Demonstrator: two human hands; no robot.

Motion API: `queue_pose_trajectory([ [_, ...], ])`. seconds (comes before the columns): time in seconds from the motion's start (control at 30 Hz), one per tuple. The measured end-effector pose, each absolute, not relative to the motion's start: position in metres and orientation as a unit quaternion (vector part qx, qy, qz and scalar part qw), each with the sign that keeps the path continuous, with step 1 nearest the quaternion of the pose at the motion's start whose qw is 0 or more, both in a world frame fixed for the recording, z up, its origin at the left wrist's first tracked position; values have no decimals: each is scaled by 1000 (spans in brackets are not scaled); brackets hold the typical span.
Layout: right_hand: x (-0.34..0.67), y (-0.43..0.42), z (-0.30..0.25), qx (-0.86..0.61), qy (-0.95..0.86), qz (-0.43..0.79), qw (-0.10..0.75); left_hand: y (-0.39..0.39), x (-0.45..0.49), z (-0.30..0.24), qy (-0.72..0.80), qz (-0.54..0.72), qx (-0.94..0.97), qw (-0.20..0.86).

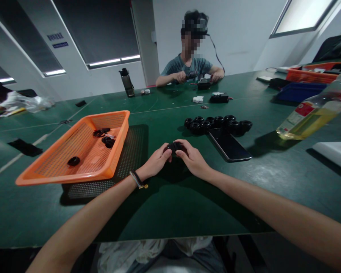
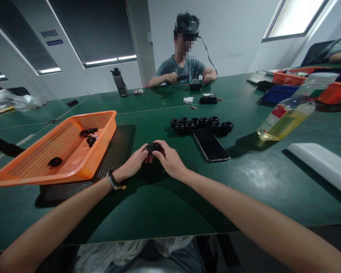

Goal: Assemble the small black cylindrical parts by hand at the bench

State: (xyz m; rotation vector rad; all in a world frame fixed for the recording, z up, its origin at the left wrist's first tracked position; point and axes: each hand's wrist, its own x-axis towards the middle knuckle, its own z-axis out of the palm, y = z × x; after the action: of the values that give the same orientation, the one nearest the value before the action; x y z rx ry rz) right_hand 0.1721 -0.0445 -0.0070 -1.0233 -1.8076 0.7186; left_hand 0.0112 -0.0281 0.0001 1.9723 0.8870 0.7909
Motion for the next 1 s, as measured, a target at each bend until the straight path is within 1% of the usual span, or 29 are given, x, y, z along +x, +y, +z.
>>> queue_pose_trajectory([
  [0.07, 173, -43, -7, -410, -746, 268, 452, -28, 12, -2, 342, 308, 761, 457],
  [0.13, 173, -43, -8, -404, -756, 254, 448, -28, 14, -3, 337, 309, 748, 481],
  [0.33, 174, -45, -7, -411, -758, 235, 449, -31, 17, -4, 333, 323, 747, 476],
  [0.6, 173, -59, 0, -402, -732, 270, 479, -47, 17, 5, 350, 356, 793, 350],
  [1.0, 165, -69, 2, -415, -673, 358, 496, -41, 11, 7, 342, 333, 862, 174],
])
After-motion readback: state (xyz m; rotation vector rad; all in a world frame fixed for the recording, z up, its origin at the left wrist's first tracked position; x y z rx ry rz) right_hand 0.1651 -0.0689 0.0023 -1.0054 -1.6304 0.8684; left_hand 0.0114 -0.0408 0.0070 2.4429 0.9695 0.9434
